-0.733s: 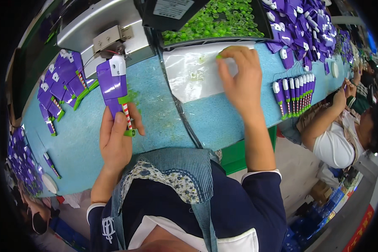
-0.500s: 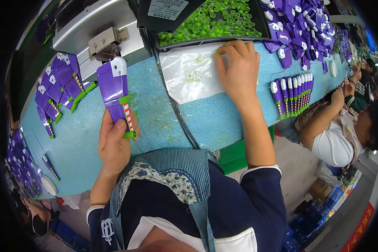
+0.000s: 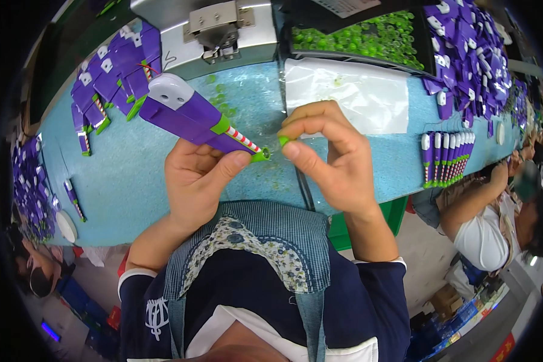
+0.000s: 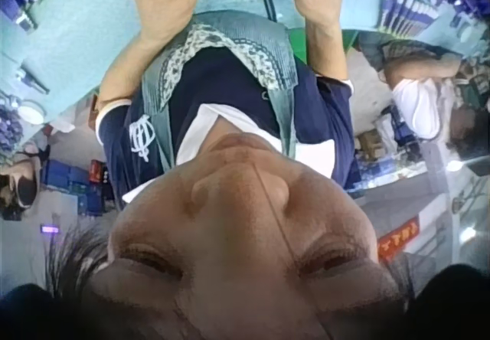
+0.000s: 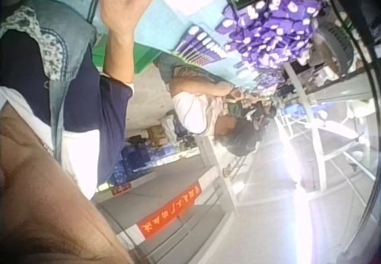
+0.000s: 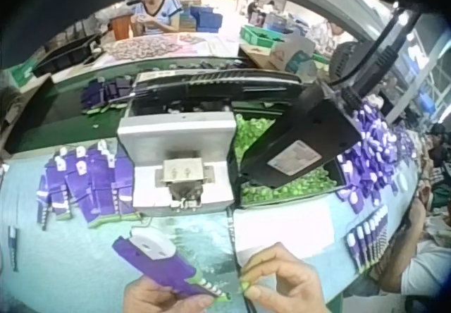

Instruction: The person secures plastic toy components using an electric screwdriver, then attaches green caps to the components by hand.

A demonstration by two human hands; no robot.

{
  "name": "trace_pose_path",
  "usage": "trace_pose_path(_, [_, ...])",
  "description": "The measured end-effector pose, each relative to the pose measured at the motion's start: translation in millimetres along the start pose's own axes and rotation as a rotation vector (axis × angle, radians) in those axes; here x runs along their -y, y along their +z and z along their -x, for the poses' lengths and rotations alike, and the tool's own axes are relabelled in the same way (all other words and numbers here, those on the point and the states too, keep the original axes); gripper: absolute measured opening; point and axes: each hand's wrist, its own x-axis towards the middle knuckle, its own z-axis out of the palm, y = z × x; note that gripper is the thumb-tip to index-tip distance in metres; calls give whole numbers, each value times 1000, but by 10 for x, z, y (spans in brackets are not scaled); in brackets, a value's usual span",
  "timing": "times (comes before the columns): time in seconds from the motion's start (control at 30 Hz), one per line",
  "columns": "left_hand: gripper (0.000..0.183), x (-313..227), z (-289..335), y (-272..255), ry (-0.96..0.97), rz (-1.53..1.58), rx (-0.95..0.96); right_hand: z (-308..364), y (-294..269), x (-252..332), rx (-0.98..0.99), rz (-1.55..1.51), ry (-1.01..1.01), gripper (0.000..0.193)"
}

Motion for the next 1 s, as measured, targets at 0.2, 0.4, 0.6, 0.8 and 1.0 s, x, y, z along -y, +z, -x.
trace_pose_path(0.2, [29,-18,66,-49,18,-91,-8,10,92,15,74,174,-85,14])
trace_pose_path(0.4, [30,47,68,-35,34,-137,-30,86,141,-113,71,137,-40,13])
trace_pose_path(0.6, [23,-32,81,-177,-79,-51,-102,-2,215,-210,125,76,45,12])
trace_pose_path(0.8, [19,-424,114,-1045,53,87,-120,-162,359,-268,97,374,-76,14])
trace_pose_path(1.0, [11,-539,-96,-1246,180,-321,-686,-232,559,-326,205,577,-354,17])
